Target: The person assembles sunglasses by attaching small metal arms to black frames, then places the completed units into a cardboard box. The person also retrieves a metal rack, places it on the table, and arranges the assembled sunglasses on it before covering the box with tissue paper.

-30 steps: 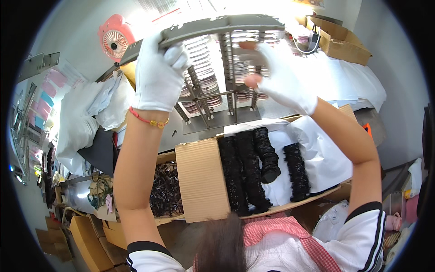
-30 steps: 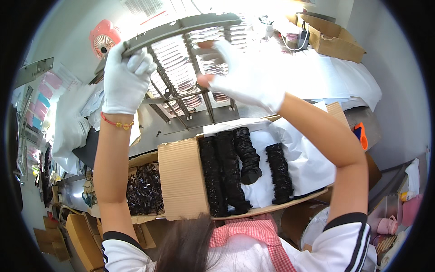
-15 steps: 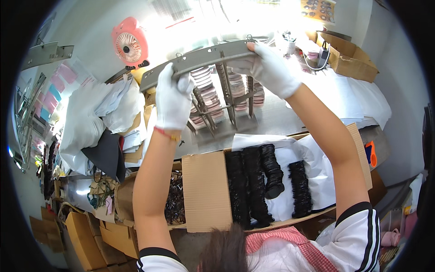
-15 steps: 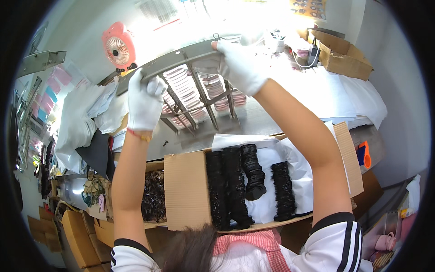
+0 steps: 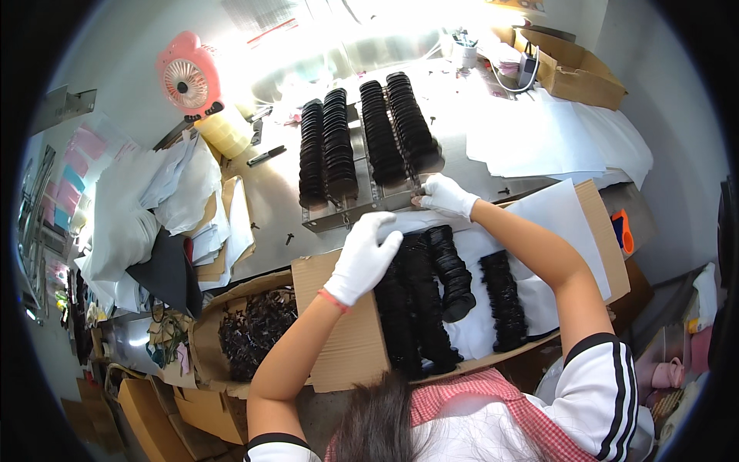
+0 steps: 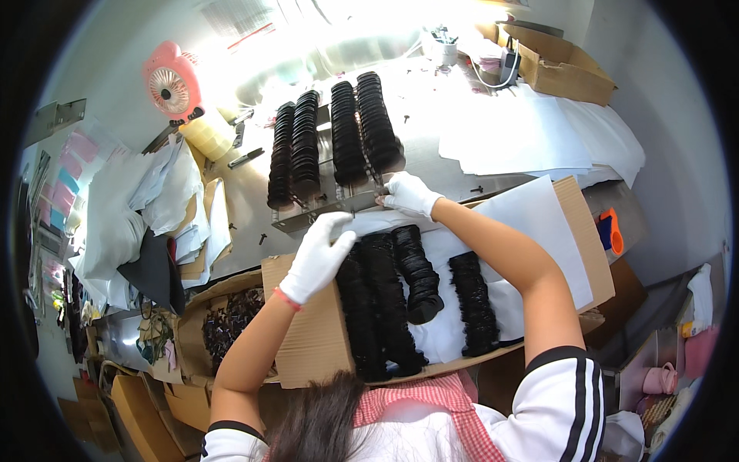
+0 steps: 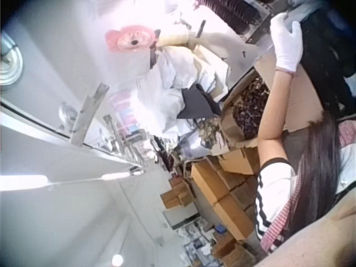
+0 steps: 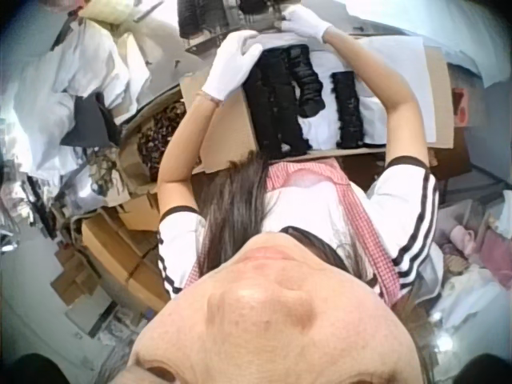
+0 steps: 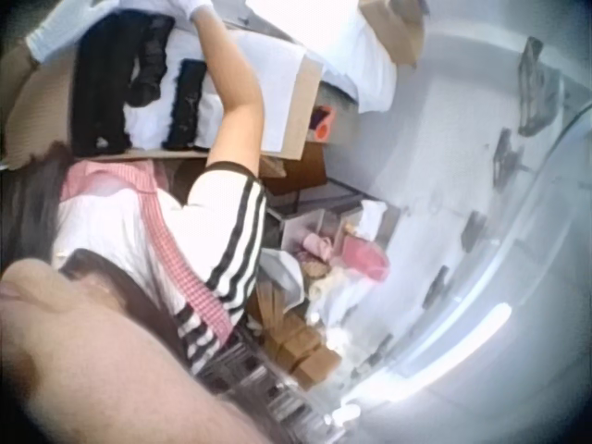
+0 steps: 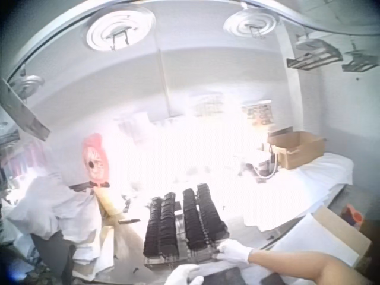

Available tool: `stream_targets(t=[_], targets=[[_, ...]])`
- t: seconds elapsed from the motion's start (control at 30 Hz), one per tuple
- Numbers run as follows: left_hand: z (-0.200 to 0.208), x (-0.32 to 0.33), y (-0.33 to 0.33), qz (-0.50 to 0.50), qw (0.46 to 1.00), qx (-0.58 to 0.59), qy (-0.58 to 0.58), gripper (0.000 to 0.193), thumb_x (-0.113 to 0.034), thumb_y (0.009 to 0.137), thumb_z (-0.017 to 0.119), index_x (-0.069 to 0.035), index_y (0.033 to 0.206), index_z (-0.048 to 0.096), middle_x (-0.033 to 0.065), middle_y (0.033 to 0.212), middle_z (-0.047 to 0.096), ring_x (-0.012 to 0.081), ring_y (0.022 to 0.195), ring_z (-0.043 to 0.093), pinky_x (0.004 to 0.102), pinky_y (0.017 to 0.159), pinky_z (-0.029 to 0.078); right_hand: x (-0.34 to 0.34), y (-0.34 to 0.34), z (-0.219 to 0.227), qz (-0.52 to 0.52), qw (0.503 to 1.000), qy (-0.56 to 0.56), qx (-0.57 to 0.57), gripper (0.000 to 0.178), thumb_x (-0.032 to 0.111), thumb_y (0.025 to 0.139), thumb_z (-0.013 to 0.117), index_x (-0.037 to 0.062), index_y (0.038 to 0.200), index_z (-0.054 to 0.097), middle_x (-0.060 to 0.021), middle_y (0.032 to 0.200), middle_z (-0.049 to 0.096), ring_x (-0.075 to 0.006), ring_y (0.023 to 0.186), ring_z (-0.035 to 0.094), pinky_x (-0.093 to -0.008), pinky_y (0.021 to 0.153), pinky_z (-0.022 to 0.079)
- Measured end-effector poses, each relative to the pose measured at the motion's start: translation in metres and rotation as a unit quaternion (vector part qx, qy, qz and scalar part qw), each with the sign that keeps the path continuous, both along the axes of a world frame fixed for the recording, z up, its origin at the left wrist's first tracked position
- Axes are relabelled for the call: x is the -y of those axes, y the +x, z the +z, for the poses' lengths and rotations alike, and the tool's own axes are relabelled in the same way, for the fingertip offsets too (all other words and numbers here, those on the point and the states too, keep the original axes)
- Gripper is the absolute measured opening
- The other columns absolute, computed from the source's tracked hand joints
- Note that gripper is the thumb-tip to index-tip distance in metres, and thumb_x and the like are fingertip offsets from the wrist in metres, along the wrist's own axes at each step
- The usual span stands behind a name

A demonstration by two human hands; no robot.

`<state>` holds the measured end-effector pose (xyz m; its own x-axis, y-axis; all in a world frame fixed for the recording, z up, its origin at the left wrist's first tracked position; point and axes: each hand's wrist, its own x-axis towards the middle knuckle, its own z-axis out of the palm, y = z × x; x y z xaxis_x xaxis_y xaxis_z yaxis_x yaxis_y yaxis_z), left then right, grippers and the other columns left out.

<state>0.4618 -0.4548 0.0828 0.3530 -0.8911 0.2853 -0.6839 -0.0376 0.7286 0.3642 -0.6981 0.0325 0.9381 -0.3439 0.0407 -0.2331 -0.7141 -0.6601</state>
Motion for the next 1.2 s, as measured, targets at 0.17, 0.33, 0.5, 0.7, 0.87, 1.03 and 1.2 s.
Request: stream_targets(t=[0.17,0.33,0.5,0.7,0.87,1.03,1.2], targets=[[-0.028,0.044,-0.004,0.074,0.965,0.246,0.052,0.059,-0.022,0.082,0.071,0.004,0.132,0.052,0.0246,0.134,0.053,0.0401,0.128,0.048,0.0451,0.111,0.037,0.035,-0.025,0.014,-0.039,0.987,-0.025,-0.153,0.048,0.037,0.079,0.075,0.0054,0.114,0.068,-0.0190,0.112,0.068,-0.0338,0.106,0.065,-0.0378,0.094,0.050],[-0.050,0.058,-0.003,0.113,0.946,0.302,0.025,0.059,-0.018,0.077,0.070,0.004,0.129,0.052,0.0252,0.133,0.051,0.0398,0.124,0.049,0.0479,0.109,0.039,0.041,-0.035,0.027,-0.184,0.969,0.123,0.107,0.062,0.030,0.079,0.080,-0.0041,0.126,0.058,-0.0170,0.125,0.060,-0.0249,0.114,0.059,-0.0350,0.100,0.047],[-0.053,0.060,-0.003,0.116,0.948,0.298,-0.001,0.054,-0.009,0.073,0.066,0.003,0.125,0.054,0.0249,0.128,0.054,0.0403,0.119,0.051,0.0477,0.105,0.043,0.040,-0.017,0.027,-0.034,0.945,0.281,0.165,0.058,0.008,0.080,0.072,0.0015,0.135,0.055,-0.0110,0.127,0.060,-0.0179,0.117,0.057,-0.0315,0.105,0.045],[-0.048,0.059,-0.007,0.118,0.951,0.287,0.008,0.056,-0.005,0.069,0.063,0.002,0.124,0.055,0.0242,0.129,0.053,0.0414,0.121,0.051,0.0472,0.105,0.042,0.026,-0.004,0.017,0.005,0.948,0.258,0.184,0.061,-0.008,0.081,0.059,0.0072,0.140,0.055,-0.0105,0.130,0.064,-0.0199,0.114,0.063,-0.0310,0.105,0.046],[-0.049,0.060,-0.006,0.112,0.954,0.278,0.011,0.057,-0.006,0.068,0.062,0.002,0.124,0.055,0.0236,0.129,0.054,0.0416,0.121,0.050,0.0461,0.105,0.043,-0.013,0.003,-0.006,-0.122,0.947,-0.064,0.291,0.049,-0.004,0.084,0.060,0.0028,0.133,0.058,-0.0172,0.128,0.064,-0.0308,0.110,0.067,-0.0350,0.096,0.053],[-0.043,0.058,-0.003,0.102,0.956,0.274,0.024,0.050,-0.005,0.073,0.061,0.003,0.122,0.056,0.0233,0.128,0.055,0.0390,0.118,0.054,0.0444,0.104,0.044,-0.017,0.010,0.006,-0.098,0.882,-0.314,0.338,0.038,0.000,0.089,0.054,-0.0011,0.127,0.059,-0.0181,0.122,0.065,-0.0318,0.111,0.064,-0.0363,0.096,0.052],[-0.023,0.062,-0.028,0.115,0.867,-0.456,-0.161,0.045,-0.030,0.101,0.055,-0.001,0.135,0.046,0.0121,0.130,0.057,0.0267,0.119,0.056,0.0396,0.103,0.045,-0.048,-0.020,0.041,-0.100,0.922,-0.136,0.348,0.037,0.001,0.084,0.056,0.0039,0.121,0.064,-0.0135,0.114,0.068,-0.0317,0.108,0.065,-0.0363,0.094,0.053]])
